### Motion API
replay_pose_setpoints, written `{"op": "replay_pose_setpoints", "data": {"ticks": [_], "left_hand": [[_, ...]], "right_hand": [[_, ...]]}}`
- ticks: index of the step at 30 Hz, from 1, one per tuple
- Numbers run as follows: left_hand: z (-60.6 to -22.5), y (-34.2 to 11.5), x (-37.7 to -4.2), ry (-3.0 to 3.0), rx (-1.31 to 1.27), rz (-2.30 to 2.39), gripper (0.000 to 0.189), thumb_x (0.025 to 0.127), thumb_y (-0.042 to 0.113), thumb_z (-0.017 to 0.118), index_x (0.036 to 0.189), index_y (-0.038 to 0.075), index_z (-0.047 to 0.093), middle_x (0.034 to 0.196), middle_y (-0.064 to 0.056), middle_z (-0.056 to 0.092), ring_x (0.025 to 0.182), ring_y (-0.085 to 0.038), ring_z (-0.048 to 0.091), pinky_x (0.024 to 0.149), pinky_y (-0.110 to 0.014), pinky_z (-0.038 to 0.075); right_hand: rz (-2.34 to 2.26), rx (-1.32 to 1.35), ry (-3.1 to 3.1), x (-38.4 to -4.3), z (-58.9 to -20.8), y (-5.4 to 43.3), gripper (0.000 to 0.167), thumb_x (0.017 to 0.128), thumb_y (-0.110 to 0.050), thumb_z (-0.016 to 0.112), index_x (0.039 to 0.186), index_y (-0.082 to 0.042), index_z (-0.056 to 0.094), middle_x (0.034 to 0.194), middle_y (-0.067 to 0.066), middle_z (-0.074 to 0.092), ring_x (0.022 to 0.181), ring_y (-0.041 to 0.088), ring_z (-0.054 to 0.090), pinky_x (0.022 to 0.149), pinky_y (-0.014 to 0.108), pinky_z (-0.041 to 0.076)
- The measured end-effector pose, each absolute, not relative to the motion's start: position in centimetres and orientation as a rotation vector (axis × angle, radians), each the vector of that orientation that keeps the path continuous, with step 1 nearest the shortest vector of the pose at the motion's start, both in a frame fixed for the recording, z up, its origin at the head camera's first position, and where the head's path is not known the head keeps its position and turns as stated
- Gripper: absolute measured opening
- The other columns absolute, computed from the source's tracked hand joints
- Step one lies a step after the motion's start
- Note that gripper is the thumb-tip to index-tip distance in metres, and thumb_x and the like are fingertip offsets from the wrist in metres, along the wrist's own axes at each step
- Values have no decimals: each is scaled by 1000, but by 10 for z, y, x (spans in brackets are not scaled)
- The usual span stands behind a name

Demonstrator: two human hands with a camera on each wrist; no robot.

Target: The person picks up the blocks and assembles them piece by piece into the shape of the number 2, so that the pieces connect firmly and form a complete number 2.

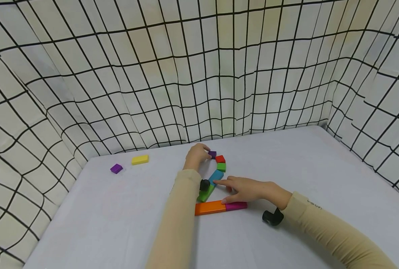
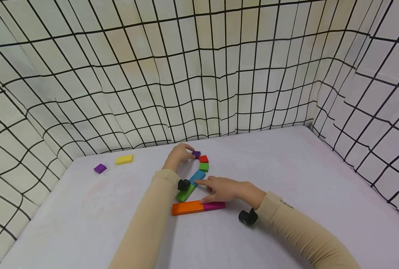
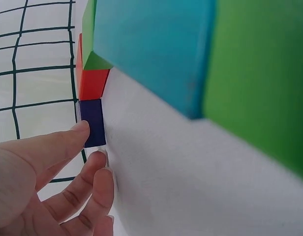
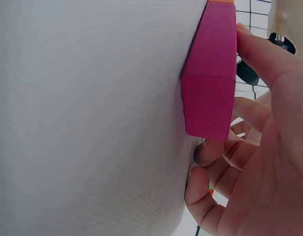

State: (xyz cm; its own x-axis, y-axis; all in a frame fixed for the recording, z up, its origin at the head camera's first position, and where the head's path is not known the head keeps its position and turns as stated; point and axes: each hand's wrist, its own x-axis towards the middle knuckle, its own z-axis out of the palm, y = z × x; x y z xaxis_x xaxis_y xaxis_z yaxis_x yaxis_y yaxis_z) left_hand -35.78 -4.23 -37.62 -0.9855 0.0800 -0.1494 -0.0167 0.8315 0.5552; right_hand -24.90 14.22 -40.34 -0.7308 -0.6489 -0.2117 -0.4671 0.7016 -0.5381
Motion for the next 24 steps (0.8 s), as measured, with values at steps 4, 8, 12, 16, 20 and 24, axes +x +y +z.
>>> {"op": "replay_pose_setpoints", "data": {"ticks": [4, 8, 12, 16, 20, 24], "left_hand": [[-375, -44, -358, 2836, 55, 880, 35, 95, 12, 71, 130, 10, 71, 142, -14, 59, 129, -33, 54, 107, -48, 43], [-374, -47, -358, 2840, 71, 881, 37, 95, 13, 71, 132, 9, 69, 147, -14, 55, 132, -34, 51, 109, -47, 41], [-372, -49, -359, 2853, 69, 875, 37, 96, 15, 70, 133, 10, 69, 152, -15, 48, 133, -35, 50, 109, -47, 41], [-372, -51, -361, 2855, 65, 885, 34, 96, 15, 70, 130, 9, 70, 150, -15, 50, 125, -33, 55, 104, -46, 44], [-374, -54, -361, 2837, 60, 893, 33, 95, 13, 70, 128, 7, 71, 142, -15, 58, 122, -32, 58, 104, -44, 45], [-374, -56, -361, 2814, 51, 906, 33, 95, 11, 69, 128, 6, 71, 130, -16, 66, 119, -31, 61, 105, -44, 45]], "right_hand": [[-651, -872, 2522, -249, -403, 143, 73, 95, -41, 73, 157, -20, 43, 98, -2, 51, 93, 14, 51, 73, 30, 48], [-644, -880, 2524, -250, -403, 143, 72, 95, -42, 72, 157, -20, 43, 98, -2, 51, 93, 14, 51, 74, 30, 48], [-629, -885, 2532, -250, -403, 144, 72, 96, -43, 72, 158, -20, 43, 98, -2, 50, 93, 15, 51, 75, 31, 48], [-627, -888, 2533, -250, -403, 144, 72, 96, -43, 71, 158, -20, 43, 99, -2, 51, 93, 14, 51, 75, 31, 47], [-632, -885, 2529, -249, -402, 143, 72, 96, -42, 72, 157, -19, 43, 98, -2, 51, 93, 14, 51, 75, 31, 47], [-632, -882, 2532, -248, -401, 142, 72, 95, -41, 73, 157, -19, 44, 98, -2, 51, 92, 15, 51, 75, 31, 47]]}}
